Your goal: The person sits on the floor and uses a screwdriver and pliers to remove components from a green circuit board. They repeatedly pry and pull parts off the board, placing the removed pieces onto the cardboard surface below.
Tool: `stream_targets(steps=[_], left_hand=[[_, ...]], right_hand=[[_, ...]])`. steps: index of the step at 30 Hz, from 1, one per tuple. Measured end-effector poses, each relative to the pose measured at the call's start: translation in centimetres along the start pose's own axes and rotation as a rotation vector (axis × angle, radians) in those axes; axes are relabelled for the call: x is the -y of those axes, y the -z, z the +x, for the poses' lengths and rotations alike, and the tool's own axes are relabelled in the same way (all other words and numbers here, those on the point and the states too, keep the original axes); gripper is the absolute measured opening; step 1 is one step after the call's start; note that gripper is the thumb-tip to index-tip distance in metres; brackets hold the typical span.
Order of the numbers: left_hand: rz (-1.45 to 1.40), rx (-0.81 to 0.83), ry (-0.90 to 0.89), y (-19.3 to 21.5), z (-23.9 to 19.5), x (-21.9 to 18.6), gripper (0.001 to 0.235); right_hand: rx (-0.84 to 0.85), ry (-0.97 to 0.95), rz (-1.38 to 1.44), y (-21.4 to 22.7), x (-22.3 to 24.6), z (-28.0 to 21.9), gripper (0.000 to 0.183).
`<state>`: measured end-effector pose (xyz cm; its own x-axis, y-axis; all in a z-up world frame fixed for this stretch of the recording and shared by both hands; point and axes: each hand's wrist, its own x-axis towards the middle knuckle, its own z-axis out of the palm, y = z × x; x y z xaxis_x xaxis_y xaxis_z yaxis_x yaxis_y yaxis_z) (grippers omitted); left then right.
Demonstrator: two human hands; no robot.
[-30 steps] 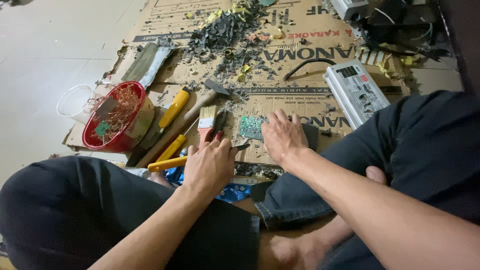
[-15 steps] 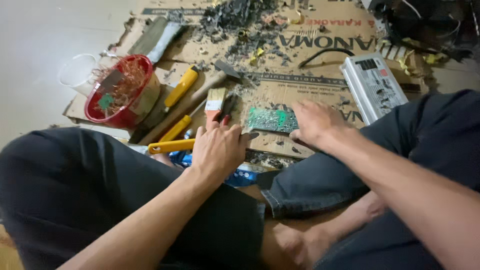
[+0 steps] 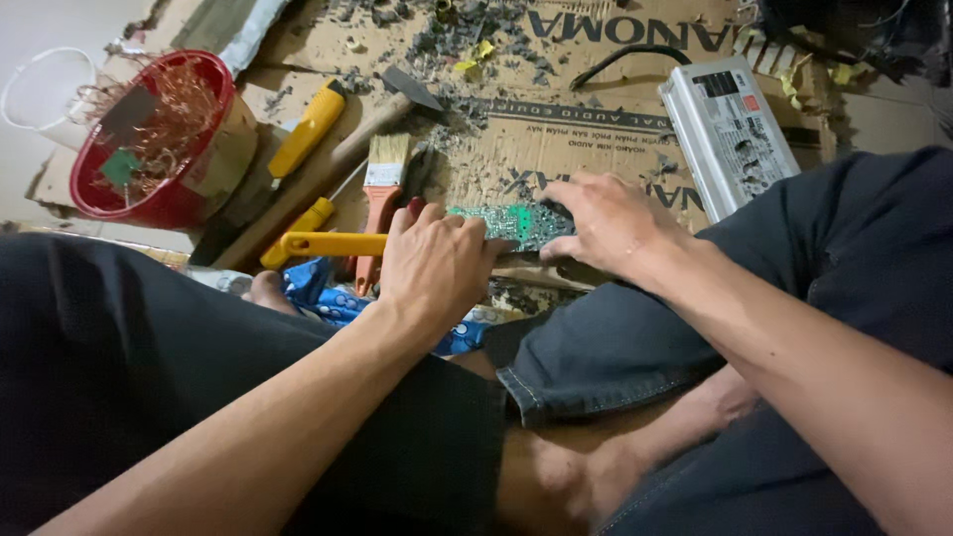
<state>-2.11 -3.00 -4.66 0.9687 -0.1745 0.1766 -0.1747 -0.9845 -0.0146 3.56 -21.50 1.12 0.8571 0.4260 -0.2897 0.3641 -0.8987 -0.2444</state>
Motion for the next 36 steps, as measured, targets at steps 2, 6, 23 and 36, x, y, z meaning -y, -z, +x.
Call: stream_targets(steps=[2, 6, 23, 36], left_hand=[[-0.005, -0.003, 0.003, -0.6, 0.3, -0.3, 0.035], [-0.039, 0.033, -0.058, -0.1, 0.7, 0.0, 0.026], [0.101, 0.251, -0.230, 2.1, 1.7, 0.0, 0.020], [-0.067, 0.299, 0.032, 1.0, -0.2, -1.6, 0.035]], right_hand=[[0.004, 0.003, -0.027, -0.4, -0.3, 0.6, 0.065], [-0.003, 0.036, -0.134, -1.6, -1.3, 1.7, 0.068], [-0.067, 0.095, -0.223, -2.5, -1.5, 1.0, 0.056], [-0.025, 0.062, -0.185, -1.9, -0.5, 1.2, 0.058]])
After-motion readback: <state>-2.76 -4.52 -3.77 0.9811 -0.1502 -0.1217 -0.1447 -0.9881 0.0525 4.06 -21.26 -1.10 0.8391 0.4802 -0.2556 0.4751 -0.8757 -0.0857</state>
